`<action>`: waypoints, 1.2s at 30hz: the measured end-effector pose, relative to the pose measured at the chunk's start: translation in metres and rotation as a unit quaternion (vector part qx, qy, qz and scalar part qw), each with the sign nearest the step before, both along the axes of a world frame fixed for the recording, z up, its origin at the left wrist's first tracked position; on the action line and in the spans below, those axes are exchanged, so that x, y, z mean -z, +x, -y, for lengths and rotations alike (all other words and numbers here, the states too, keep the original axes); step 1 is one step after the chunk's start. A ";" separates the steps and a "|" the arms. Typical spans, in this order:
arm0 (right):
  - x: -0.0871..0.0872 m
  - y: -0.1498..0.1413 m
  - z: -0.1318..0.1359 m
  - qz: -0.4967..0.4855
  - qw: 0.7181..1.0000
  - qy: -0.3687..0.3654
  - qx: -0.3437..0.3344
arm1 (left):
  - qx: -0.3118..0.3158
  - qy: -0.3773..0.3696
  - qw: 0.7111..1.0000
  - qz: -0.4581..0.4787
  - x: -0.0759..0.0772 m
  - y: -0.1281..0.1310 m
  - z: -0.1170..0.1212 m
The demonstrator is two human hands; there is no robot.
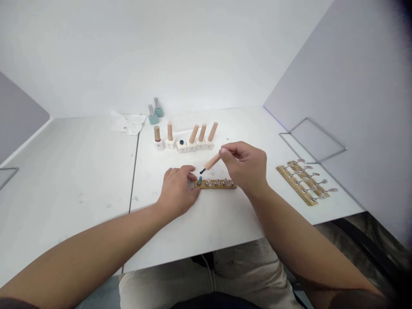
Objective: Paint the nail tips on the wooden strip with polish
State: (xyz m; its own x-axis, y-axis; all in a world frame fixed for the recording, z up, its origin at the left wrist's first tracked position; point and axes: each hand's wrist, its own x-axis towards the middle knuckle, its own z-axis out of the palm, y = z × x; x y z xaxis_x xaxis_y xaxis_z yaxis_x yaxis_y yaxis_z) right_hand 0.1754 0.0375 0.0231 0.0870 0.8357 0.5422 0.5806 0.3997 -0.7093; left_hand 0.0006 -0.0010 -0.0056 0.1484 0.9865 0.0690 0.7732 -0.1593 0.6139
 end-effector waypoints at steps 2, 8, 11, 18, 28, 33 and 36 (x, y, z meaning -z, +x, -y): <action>0.000 0.000 0.001 -0.006 0.999 -0.009 -0.031 | -0.001 -0.001 1.000 0.003 0.001 0.000 0.000; 0.000 0.000 -0.001 0.061 0.997 -0.015 -0.036 | -0.003 -0.001 1.000 0.008 0.002 -0.001 0.000; 0.002 0.000 -0.004 0.059 0.998 -0.001 0.017 | 0.001 -0.002 1.000 0.009 0.002 -0.001 0.000; 0.000 0.008 -0.015 0.011 0.995 0.040 0.094 | 0.002 -0.011 1.000 0.028 0.003 -0.001 0.000; -0.049 -0.019 -0.060 0.022 0.999 0.035 0.009 | 0.012 -0.009 0.999 0.046 0.003 -0.002 -0.002; -0.052 -0.045 -0.082 0.021 0.994 -0.045 -0.095 | 0.017 -0.010 0.998 0.052 0.008 -0.002 -0.004; -0.050 -0.053 -0.087 0.012 0.985 -0.078 -0.151 | 0.021 -0.001 0.998 0.052 0.010 -0.002 -0.004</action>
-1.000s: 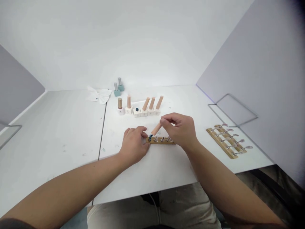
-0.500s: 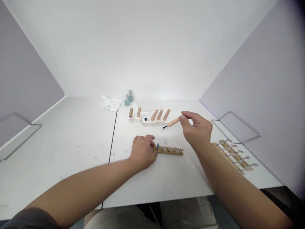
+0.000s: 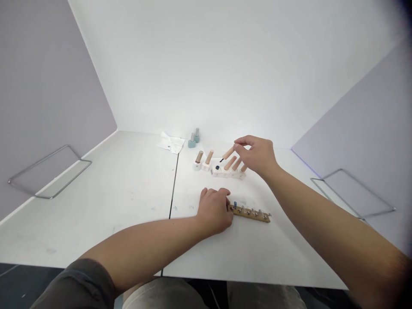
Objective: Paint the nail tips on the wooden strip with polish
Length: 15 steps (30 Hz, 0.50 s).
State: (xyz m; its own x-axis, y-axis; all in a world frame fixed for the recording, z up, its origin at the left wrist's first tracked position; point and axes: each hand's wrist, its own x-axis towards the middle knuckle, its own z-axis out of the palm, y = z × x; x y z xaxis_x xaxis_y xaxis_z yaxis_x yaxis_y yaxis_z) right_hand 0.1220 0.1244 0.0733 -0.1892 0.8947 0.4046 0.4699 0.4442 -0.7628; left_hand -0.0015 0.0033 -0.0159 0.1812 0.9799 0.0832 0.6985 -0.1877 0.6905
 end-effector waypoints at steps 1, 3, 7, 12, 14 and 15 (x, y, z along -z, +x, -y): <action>0.000 -0.002 0.000 0.002 1.000 -0.009 -0.009 | 0.001 0.001 1.000 -0.001 0.000 0.000 0.000; 0.001 -0.003 0.000 0.016 1.000 -0.020 -0.014 | 0.002 -0.003 1.000 -0.002 0.001 0.000 0.000; 0.002 -0.005 0.001 0.055 0.998 -0.015 -0.013 | 0.006 -0.003 1.000 -0.002 0.001 0.001 -0.001; 0.005 -0.006 -0.002 0.080 0.997 0.010 -0.018 | 0.003 -0.002 1.000 -0.002 0.001 0.001 0.000; 0.007 -0.006 -0.002 0.080 0.996 0.020 -0.022 | 0.004 -0.005 1.000 -0.002 0.001 0.000 0.000; 0.007 -0.006 -0.003 0.079 0.997 0.019 -0.019 | 0.005 -0.007 1.000 -0.001 0.001 0.000 0.000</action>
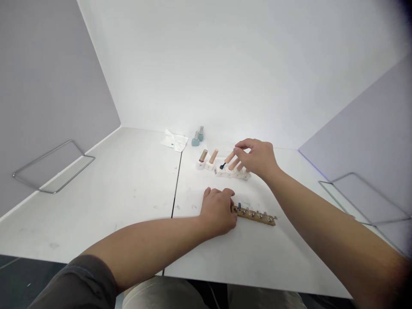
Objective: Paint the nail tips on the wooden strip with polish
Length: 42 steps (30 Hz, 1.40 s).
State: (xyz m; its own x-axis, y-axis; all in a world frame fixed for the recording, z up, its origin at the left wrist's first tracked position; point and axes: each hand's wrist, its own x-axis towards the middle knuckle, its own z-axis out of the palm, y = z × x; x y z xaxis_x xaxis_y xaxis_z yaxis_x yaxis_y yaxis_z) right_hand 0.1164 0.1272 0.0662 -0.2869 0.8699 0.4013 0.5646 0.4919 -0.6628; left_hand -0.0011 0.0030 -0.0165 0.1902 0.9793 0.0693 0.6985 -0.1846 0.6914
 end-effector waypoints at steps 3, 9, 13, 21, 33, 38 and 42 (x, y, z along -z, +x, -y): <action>0.001 -0.001 0.000 0.002 1.000 -0.011 0.014 | 0.001 -0.005 1.000 0.002 0.000 0.000 0.000; -0.001 -0.003 0.000 0.044 0.999 0.005 0.032 | -0.001 -0.003 1.000 -0.002 -0.001 0.000 0.000; 0.001 -0.003 -0.002 0.043 0.999 0.016 0.019 | -0.003 -0.009 1.000 -0.004 0.000 0.000 0.000; 0.002 -0.008 -0.004 0.088 0.993 0.072 0.012 | -0.011 0.006 1.000 0.026 0.003 0.000 0.000; 0.000 -0.013 -0.004 0.190 0.979 0.071 0.015 | -0.007 0.008 1.000 0.024 0.005 0.001 -0.001; -0.003 -0.014 -0.002 0.197 0.978 0.065 0.026 | -0.006 0.014 1.000 0.022 0.003 0.001 0.000; 0.001 -0.015 -0.004 0.233 0.970 0.071 0.013 | -0.006 0.017 1.000 0.017 0.003 0.001 0.000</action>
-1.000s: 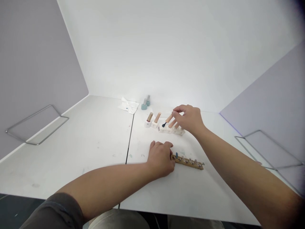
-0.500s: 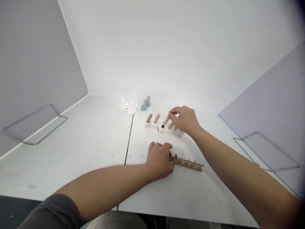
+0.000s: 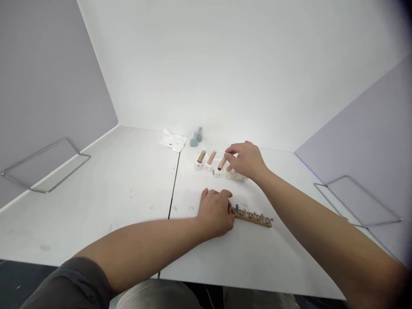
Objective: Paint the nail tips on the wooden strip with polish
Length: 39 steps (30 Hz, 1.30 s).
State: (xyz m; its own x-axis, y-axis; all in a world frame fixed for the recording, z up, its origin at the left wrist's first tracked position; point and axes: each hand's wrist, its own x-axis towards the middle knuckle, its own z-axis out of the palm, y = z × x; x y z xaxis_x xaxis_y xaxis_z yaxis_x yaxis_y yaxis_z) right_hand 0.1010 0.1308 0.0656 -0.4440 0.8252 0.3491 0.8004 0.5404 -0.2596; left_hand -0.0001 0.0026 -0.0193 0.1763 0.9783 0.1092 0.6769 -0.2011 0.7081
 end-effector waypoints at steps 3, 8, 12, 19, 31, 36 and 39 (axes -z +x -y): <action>0.003 -0.001 -0.002 0.032 0.999 0.027 -0.013 | 0.000 -0.001 1.000 -0.002 0.000 0.000 -0.001; 0.004 -0.001 -0.004 0.035 0.998 0.046 -0.021 | -0.001 -0.002 1.000 -0.003 0.000 0.000 -0.001; 0.004 0.000 -0.004 0.029 0.998 0.048 -0.026 | -0.002 -0.001 1.000 -0.004 -0.001 0.000 0.000; 0.007 0.002 -0.003 0.009 0.997 0.073 -0.025 | -0.001 -0.008 1.000 -0.008 -0.001 0.000 0.000; 0.012 0.006 -0.004 0.010 0.995 0.095 -0.028 | -0.003 -0.003 1.000 -0.004 0.001 0.000 -0.001; 0.013 0.005 -0.004 0.008 0.996 0.083 -0.023 | -0.004 -0.008 1.000 -0.004 0.000 0.000 -0.001; 0.013 0.005 -0.004 -0.004 0.995 0.095 -0.018 | -0.001 -0.008 1.000 -0.007 -0.001 0.000 0.000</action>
